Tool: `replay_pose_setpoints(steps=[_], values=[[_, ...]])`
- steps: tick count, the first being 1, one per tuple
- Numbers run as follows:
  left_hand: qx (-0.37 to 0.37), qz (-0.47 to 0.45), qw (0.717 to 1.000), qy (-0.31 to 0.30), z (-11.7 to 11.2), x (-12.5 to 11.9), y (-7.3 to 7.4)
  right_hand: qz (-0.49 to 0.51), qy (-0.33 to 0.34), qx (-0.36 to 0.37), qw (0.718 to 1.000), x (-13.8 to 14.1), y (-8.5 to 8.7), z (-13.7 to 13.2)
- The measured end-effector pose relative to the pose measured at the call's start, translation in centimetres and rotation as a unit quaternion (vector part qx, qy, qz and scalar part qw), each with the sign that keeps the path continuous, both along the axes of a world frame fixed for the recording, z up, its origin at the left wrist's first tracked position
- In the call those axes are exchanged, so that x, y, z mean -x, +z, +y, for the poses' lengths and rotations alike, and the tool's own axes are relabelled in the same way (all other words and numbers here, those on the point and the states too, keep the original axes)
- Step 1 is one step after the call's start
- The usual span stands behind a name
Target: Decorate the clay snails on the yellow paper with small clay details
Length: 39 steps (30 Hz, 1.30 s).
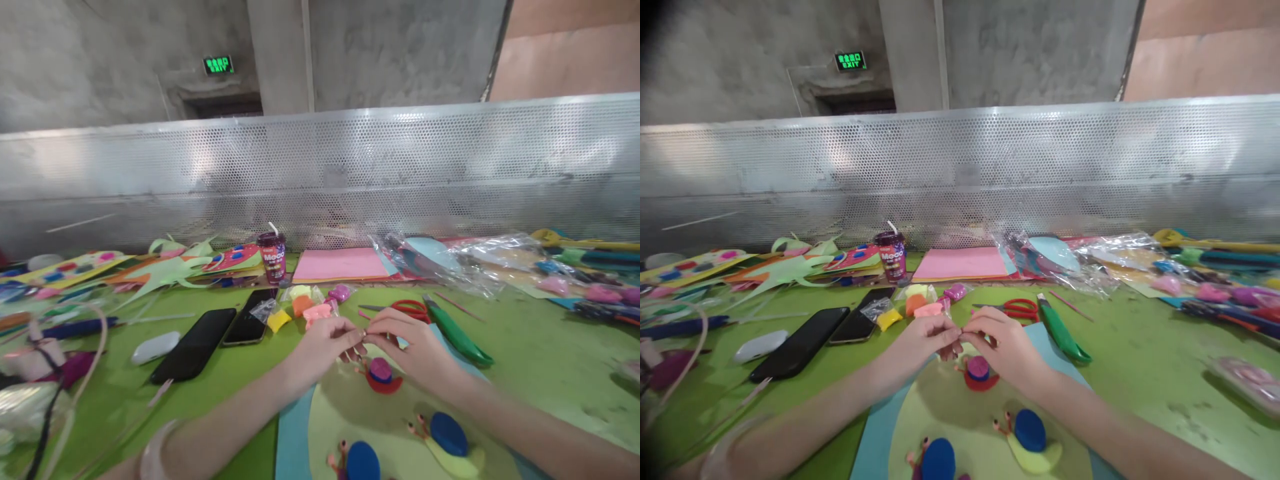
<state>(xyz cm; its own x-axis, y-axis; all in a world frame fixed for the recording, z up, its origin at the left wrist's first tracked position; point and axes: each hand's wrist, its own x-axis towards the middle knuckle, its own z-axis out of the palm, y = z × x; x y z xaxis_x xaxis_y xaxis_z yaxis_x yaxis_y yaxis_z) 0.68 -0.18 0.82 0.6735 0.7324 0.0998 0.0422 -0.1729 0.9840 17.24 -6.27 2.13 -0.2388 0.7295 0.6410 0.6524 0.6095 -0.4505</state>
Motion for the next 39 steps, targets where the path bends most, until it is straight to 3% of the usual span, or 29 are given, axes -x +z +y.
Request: replay_pose_setpoints(steps=[23,39], values=[[0.021,0.000,1.000,0.023,-0.3,0.1,0.7,0.011,-0.021,0.000,1.000,0.0,-0.7,0.3],[0.000,0.001,1.000,0.004,0.0,0.1,0.3,-0.021,-0.004,-0.003,1.000,-0.3,-1.3,0.6]])
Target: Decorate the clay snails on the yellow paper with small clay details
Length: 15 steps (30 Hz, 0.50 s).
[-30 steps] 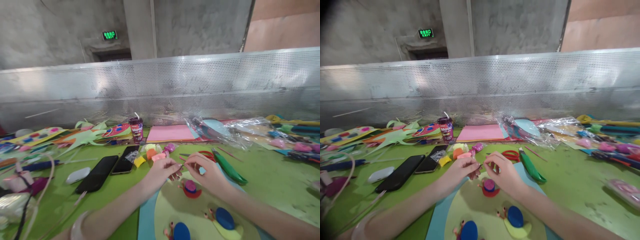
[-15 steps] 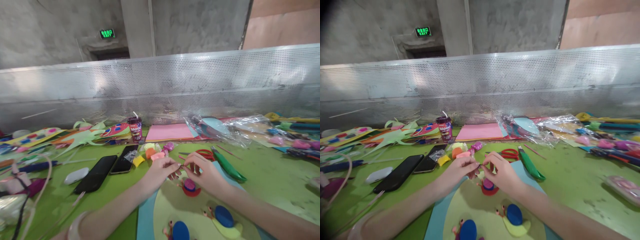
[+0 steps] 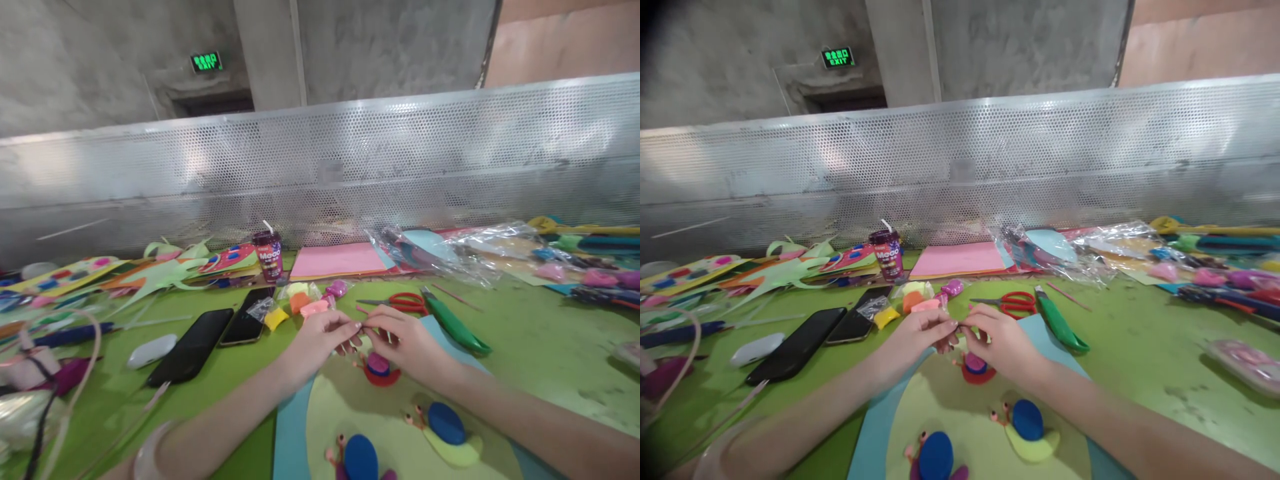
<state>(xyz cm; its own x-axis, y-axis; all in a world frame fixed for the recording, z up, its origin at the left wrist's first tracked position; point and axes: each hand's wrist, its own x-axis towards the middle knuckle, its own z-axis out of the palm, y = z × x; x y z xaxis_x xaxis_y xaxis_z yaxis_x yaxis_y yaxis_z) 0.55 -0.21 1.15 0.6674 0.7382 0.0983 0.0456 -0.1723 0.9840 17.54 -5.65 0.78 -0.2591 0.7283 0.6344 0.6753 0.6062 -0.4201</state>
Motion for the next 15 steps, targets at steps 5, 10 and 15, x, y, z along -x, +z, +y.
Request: replay_pose_setpoints(steps=[5,10,15], values=[[0.006,0.003,1.000,0.002,-0.08,0.13,-0.02,0.006,-0.008,-0.008,1.000,0.03,0.45,-0.23],[0.000,0.014,1.000,0.008,-0.09,0.08,0.09,0.011,-0.011,-0.008,1.000,0.05,0.76,-0.44],[0.000,0.016,1.000,0.010,-0.18,0.05,0.29,0.017,-0.022,-0.006,1.000,0.03,0.64,-0.44]])
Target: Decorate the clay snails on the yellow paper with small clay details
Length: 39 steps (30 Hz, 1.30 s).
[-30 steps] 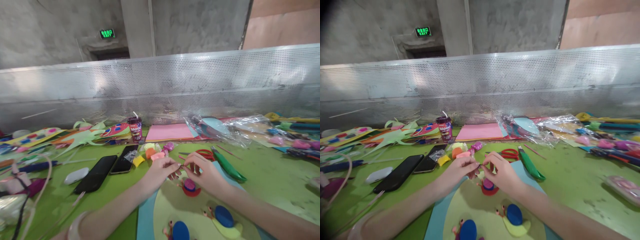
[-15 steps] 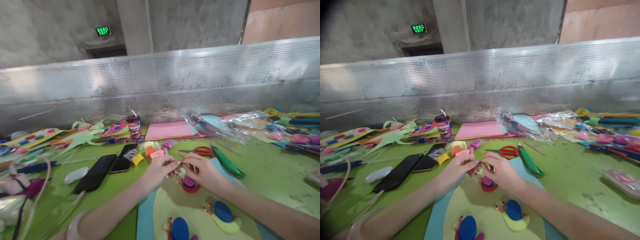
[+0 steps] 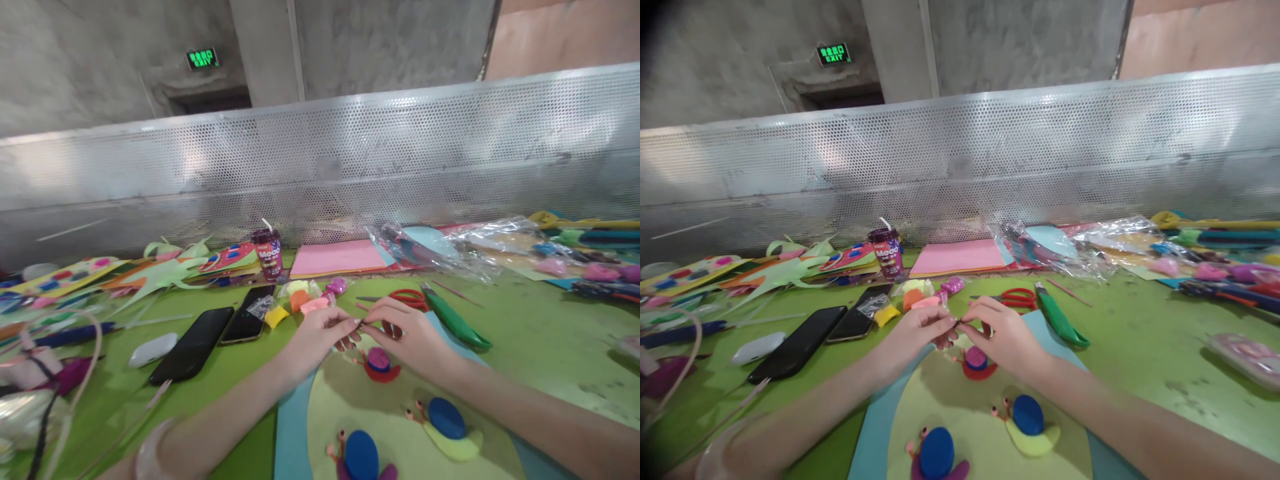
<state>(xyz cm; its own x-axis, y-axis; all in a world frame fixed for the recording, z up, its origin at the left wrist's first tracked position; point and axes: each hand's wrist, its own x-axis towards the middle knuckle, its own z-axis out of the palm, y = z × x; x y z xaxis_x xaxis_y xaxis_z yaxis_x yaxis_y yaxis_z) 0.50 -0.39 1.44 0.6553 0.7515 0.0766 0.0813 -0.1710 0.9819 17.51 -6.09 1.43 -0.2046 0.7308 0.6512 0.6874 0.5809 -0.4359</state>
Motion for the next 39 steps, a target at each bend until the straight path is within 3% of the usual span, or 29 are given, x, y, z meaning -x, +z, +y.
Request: replay_pose_setpoints(steps=[39], values=[[-0.012,0.004,1.000,-0.010,0.12,0.10,-0.16,0.004,-0.018,0.021,1.000,0.20,0.06,-0.22]])
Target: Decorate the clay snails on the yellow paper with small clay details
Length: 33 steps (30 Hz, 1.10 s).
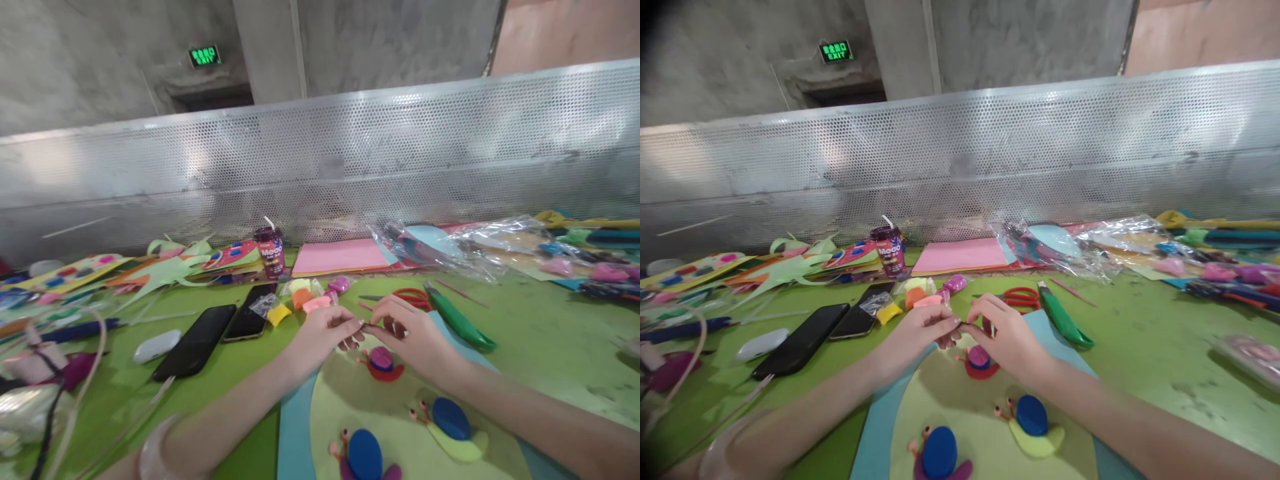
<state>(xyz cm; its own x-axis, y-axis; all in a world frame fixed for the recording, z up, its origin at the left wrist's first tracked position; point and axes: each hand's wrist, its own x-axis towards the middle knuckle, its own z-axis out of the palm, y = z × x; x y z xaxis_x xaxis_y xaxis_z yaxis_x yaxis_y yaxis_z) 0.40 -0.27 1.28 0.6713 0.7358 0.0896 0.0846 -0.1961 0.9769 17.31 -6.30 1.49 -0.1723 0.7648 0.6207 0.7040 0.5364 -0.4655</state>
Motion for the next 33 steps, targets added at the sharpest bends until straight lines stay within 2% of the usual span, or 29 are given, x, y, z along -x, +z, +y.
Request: replay_pose_setpoints(steps=[22,33], values=[[-0.004,0.000,1.000,0.011,-0.21,0.08,0.32,0.003,0.045,-0.063,0.997,0.01,-0.72,0.58],[0.006,-0.002,1.000,0.019,-0.18,0.13,0.35,0.009,0.016,-0.056,0.998,0.11,-0.24,0.33]])
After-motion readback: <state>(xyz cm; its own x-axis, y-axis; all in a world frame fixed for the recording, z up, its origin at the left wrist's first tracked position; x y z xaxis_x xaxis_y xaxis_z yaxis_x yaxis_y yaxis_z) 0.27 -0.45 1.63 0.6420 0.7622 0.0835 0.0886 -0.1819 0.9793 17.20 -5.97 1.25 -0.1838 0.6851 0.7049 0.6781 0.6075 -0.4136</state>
